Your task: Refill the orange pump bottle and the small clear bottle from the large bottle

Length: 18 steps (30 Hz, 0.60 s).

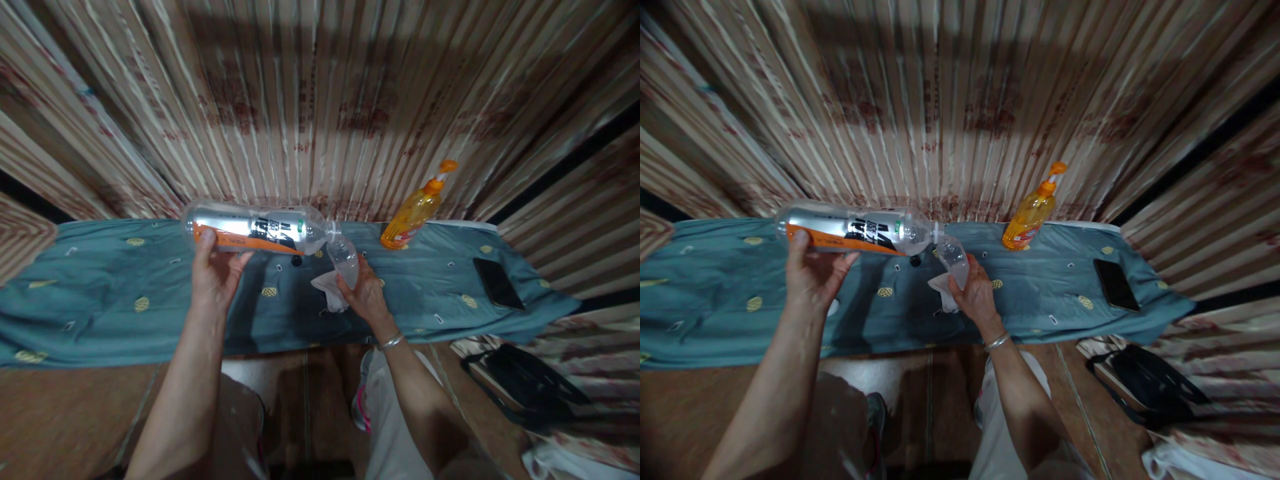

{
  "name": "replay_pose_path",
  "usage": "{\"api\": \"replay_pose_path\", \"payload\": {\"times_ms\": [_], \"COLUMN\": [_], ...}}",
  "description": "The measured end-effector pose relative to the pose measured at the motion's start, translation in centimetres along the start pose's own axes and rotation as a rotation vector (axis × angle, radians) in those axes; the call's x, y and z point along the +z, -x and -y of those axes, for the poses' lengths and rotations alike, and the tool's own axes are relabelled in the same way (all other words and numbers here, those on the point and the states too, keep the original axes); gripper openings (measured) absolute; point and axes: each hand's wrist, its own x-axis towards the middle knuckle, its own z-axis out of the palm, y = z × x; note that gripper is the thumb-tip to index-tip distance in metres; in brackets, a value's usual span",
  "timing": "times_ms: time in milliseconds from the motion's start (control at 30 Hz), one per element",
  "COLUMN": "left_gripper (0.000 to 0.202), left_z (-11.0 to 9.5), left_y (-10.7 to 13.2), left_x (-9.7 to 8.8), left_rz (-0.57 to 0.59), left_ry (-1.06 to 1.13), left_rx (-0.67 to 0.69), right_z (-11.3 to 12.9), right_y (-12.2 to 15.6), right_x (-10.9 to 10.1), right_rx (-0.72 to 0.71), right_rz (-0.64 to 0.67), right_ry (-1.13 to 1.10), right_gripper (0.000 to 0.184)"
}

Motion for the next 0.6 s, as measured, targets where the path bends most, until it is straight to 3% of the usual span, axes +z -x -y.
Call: {"api": "replay_pose_path", "payload": {"times_ms": [600], "left_gripper": [0.028], "left_z": [0.02], "left_y": [0.11], "left_x": [0.3], "left_rz": [-0.012], "left_ry": [0.037], "left_rx": [0.013], "right_z": [-0.06], "right_y": [0.02], "right_x": [-0.13], "right_rx": [0.019], "right_rz": [0.02], "right_ry": [-0.047], "right_gripper": [0.063]}}
